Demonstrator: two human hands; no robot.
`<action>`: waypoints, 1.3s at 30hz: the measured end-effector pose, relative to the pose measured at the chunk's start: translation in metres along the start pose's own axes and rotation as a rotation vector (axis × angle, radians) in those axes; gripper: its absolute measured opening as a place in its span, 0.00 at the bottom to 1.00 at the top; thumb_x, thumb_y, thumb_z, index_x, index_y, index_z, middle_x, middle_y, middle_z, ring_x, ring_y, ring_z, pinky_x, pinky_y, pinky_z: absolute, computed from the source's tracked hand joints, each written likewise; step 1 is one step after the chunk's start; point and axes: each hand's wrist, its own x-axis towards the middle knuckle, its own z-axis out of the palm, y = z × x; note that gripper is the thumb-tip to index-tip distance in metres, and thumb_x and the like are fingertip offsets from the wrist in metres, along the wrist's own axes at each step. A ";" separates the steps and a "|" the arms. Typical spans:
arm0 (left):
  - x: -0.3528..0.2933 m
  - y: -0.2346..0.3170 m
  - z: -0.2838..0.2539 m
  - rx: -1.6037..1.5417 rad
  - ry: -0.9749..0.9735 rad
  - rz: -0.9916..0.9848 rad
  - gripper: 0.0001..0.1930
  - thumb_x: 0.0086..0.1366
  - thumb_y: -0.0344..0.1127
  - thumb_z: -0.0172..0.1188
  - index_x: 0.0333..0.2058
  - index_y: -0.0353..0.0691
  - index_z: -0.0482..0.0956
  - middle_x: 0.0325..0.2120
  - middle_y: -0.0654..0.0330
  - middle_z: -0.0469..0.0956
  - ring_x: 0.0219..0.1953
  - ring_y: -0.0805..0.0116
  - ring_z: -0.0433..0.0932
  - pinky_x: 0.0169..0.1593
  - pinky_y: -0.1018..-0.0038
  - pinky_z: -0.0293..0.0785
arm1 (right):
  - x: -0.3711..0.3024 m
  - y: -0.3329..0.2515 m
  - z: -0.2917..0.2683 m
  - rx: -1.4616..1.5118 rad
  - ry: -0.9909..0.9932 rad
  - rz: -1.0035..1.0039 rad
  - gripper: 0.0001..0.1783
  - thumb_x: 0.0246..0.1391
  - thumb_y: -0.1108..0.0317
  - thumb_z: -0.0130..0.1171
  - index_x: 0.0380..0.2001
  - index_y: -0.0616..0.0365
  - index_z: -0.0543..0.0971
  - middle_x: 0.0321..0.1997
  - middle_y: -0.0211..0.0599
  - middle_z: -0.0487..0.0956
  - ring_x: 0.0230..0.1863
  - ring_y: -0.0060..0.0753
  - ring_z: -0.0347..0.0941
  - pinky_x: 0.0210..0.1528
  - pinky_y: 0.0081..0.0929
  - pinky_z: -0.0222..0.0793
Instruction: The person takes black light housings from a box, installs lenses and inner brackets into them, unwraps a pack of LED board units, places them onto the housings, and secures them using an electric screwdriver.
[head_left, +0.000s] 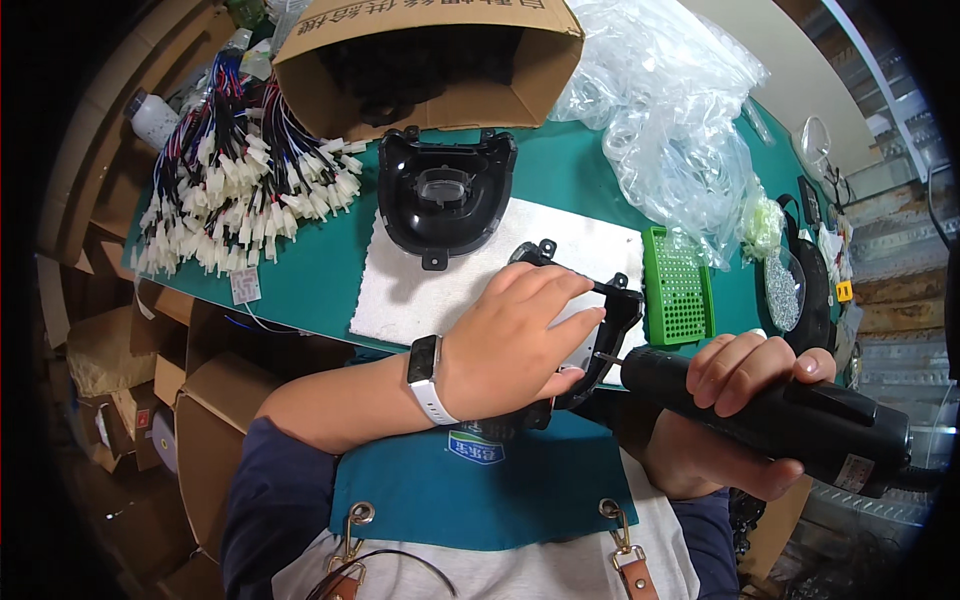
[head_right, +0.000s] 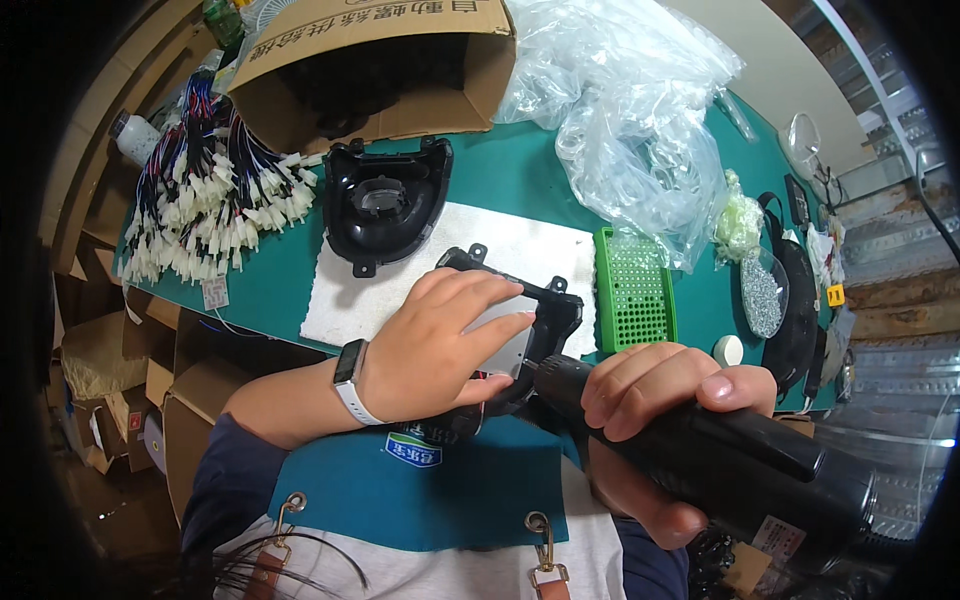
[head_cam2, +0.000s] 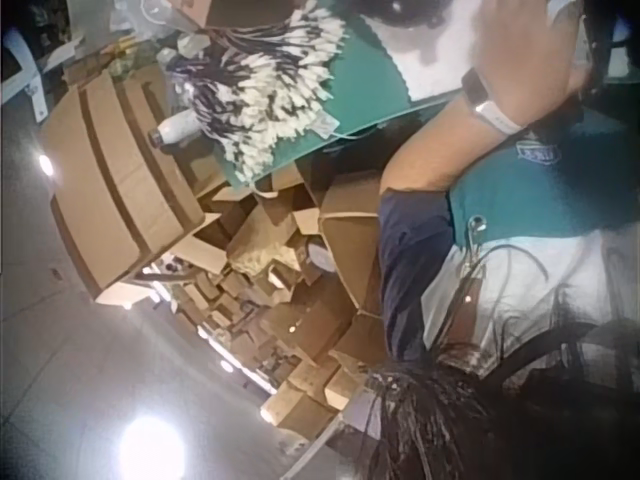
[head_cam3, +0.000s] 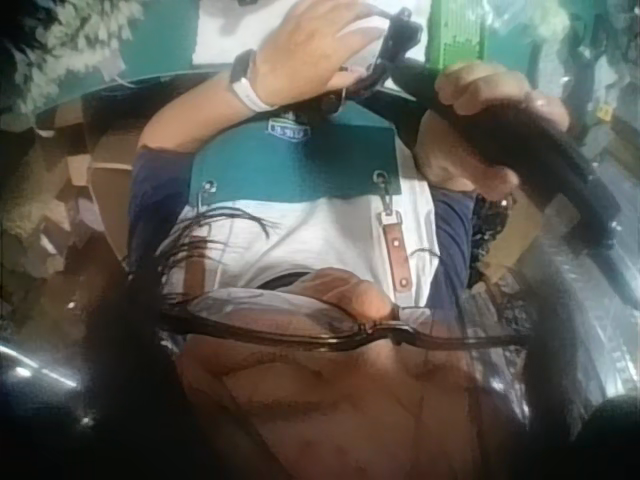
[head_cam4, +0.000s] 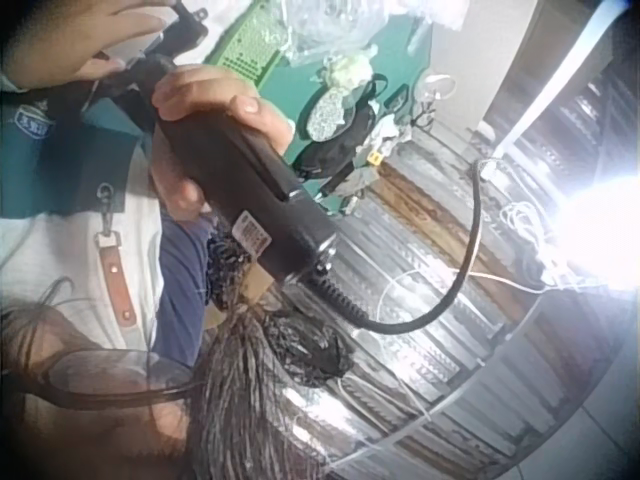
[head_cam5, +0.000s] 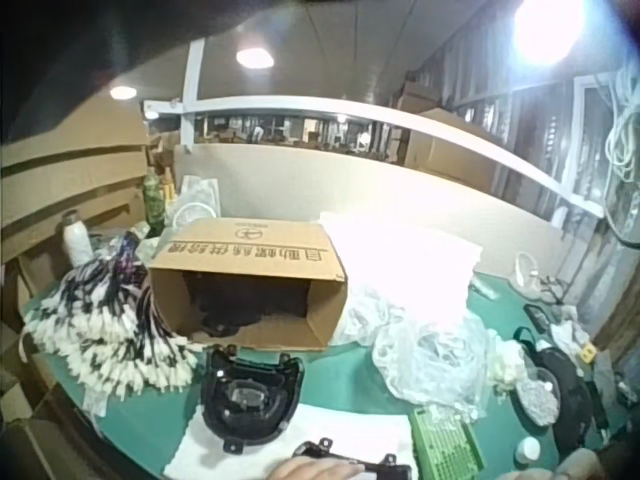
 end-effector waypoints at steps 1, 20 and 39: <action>0.000 0.000 0.001 -0.002 0.007 0.001 0.27 0.45 0.40 0.67 0.46 0.39 0.74 0.48 0.52 0.70 0.51 0.54 0.68 0.56 0.61 0.61 | 0.001 0.000 0.000 0.004 0.006 0.002 0.40 0.45 0.41 0.64 0.45 0.59 0.59 0.21 0.38 0.70 0.18 0.31 0.67 0.20 0.24 0.68; 0.001 -0.003 0.001 -0.057 0.006 0.016 0.27 0.44 0.39 0.68 0.46 0.40 0.74 0.47 0.54 0.70 0.52 0.56 0.69 0.53 0.63 0.63 | 0.000 0.004 0.001 -0.034 -0.036 0.044 0.39 0.45 0.42 0.66 0.45 0.61 0.60 0.22 0.40 0.72 0.20 0.32 0.69 0.22 0.25 0.70; -0.003 -0.004 0.004 -0.043 -0.035 -0.006 0.28 0.45 0.38 0.68 0.48 0.46 0.73 0.52 0.57 0.70 0.56 0.60 0.67 0.59 0.62 0.58 | 0.023 0.030 -0.001 0.104 -0.446 0.297 0.36 0.41 0.43 0.69 0.39 0.59 0.64 0.18 0.32 0.71 0.17 0.26 0.68 0.18 0.20 0.67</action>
